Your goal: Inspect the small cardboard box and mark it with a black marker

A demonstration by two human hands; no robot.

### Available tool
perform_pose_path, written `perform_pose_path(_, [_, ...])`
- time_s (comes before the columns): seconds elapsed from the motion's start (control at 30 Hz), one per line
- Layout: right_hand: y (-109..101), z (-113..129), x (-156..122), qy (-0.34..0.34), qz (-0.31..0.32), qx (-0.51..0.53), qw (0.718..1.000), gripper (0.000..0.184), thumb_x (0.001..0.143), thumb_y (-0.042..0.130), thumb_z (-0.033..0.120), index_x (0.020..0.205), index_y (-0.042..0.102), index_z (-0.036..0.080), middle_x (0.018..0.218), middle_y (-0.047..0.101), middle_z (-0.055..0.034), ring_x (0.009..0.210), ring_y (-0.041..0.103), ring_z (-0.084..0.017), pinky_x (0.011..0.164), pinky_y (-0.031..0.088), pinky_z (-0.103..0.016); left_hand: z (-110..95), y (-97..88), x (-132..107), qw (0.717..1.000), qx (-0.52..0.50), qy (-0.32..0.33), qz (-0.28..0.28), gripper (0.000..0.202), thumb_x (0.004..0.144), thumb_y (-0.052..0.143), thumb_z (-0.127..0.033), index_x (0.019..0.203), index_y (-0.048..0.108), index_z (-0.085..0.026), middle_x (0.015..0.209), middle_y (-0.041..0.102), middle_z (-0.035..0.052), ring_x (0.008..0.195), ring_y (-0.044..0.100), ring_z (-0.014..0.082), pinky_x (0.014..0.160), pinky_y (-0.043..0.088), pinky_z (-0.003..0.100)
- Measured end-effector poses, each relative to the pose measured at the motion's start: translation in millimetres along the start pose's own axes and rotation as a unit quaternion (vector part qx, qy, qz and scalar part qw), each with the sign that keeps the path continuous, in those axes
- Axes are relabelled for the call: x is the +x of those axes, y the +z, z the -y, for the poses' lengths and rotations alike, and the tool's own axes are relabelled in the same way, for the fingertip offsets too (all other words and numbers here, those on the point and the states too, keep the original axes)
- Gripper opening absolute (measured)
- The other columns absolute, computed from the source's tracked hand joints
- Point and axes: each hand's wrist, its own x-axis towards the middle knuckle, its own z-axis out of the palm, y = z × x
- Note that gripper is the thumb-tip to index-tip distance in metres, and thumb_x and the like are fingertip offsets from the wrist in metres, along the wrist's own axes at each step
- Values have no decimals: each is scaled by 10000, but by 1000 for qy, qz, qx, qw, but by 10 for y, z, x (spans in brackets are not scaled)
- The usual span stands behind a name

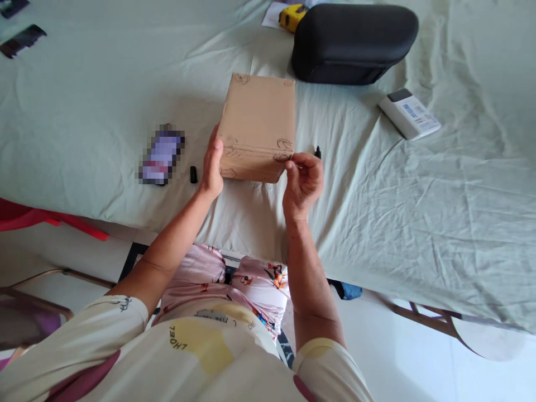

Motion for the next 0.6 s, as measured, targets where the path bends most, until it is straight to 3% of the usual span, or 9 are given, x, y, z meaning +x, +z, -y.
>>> perform_pose_path(0.13, [-4, 58, -60, 33, 50, 21, 998, 439, 1033, 616, 683, 1133, 677, 260, 1010, 679, -29, 914, 700, -174, 790, 620, -358, 146, -28, 69, 999, -17, -7, -29, 1069, 879, 381, -1033, 1633, 552, -296, 1681, 561, 63, 1755, 288, 305, 1436, 246, 449])
perform_pose_path(0.3, [-101, 176, -43, 34, 78, -28, 996, 519, 1014, 590, 745, 1134, 701, 252, 1064, 706, -62, 969, 720, -195, 781, 616, -344, 250, -28, 117, 997, -67, -29, -31, 1075, 881, 380, -1026, 1577, 599, -237, 1662, 588, 94, 1719, 379, 299, 1404, 335, 401])
perform_pose_path(0.47, [-136, 189, -28, 21, 102, -12, 995, 542, 981, 630, 770, 1156, 730, 267, 1123, 702, -65, 917, 706, -178, 779, 619, -344, 187, -41, 141, 992, -81, -79, -52, 970, 998, 136, -913, 1520, 625, -257, 1606, 652, 69, 1721, 378, 260, 1397, 371, 426])
perform_pose_path(0.6, [-133, 185, -42, -3, 101, 1, 995, 599, 982, 591, 797, 1259, 711, 279, 1236, 673, -94, 990, 706, -197, 813, 640, -372, 81, -51, 115, 993, -85, -71, -47, 965, 1012, 58, -881, 1579, 575, -297, 1604, 672, 59, 1671, 468, 249, 1390, 397, 459])
